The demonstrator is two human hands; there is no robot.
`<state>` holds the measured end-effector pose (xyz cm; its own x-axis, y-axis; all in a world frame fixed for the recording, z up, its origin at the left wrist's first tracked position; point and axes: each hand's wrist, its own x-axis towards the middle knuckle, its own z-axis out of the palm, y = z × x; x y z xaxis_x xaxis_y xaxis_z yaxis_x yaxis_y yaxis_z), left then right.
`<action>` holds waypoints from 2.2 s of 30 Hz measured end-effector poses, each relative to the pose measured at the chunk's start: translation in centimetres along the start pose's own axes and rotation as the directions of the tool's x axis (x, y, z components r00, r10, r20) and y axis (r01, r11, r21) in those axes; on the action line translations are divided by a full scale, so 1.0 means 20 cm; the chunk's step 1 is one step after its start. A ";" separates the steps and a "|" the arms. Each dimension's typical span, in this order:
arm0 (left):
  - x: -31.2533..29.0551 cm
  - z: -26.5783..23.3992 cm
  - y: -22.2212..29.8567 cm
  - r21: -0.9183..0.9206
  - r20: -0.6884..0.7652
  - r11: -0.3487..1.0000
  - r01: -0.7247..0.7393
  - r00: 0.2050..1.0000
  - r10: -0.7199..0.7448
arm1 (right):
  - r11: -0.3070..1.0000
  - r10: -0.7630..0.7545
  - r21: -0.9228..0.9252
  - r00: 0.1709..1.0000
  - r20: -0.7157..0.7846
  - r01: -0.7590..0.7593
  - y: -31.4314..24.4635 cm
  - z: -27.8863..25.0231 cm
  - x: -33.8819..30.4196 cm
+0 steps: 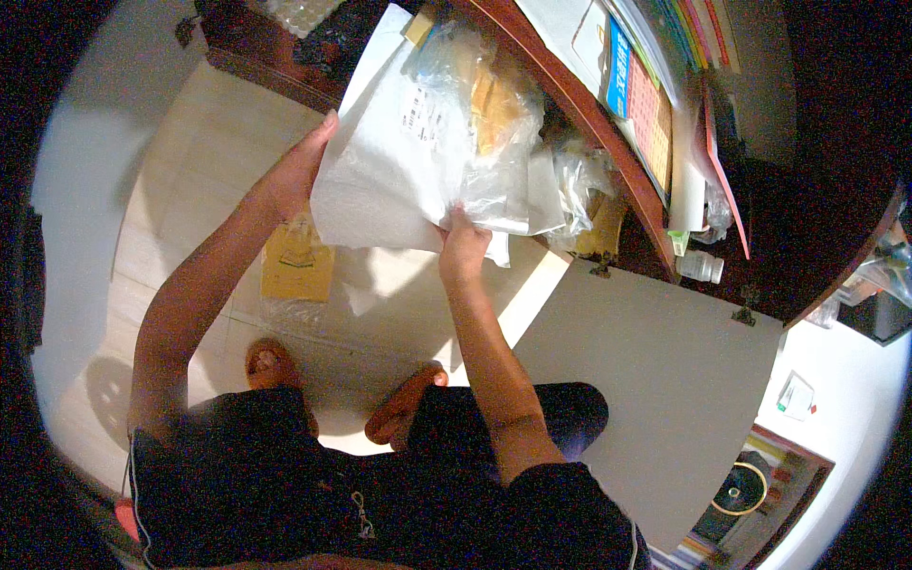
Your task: The person sits on the floor and organizes yellow notebooks by removing them from plastic packaging and placing them into a wooden cabinet. They also handle a plastic bag containing other items and arrange the notebooks on a nearby table.
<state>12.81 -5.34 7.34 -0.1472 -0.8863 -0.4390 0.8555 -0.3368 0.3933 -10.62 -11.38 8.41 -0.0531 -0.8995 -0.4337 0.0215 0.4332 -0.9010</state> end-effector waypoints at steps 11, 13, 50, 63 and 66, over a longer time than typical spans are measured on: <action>0.04 0.01 -0.05 0.451 -0.008 0.880 -0.147 0.986 0.169 | 0.796 0.480 -0.549 0.817 0.319 -0.254 -0.29 -0.30 -0.18; 0.05 -0.01 -0.08 0.398 -0.024 0.905 -0.149 0.985 0.172 | 0.812 0.284 -0.584 0.885 0.370 -0.016 -0.44 -0.30 -0.15; 0.06 -0.03 -0.17 0.302 -0.051 0.946 -0.120 0.989 0.141 | -0.601 0.024 -0.632 0.801 0.598 0.489 -0.57 0.33 0.77; 0.04 -0.04 -0.19 0.224 0.023 0.952 -0.208 0.978 0.208 | -0.583 -0.289 -0.301 0.154 0.945 0.755 -0.60 -0.08 0.29; 0.03 0.05 -0.17 0.131 -0.026 0.984 -0.117 0.992 0.122 | -0.341 -0.072 -0.423 0.425 0.902 0.840 -0.34 -0.21 0.10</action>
<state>9.40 -5.00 6.65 -0.0290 -0.9121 -0.4089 0.7942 -0.2695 0.5447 -15.05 -15.90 13.78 0.8765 -0.4654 -0.1230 -0.4743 -0.8786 -0.0554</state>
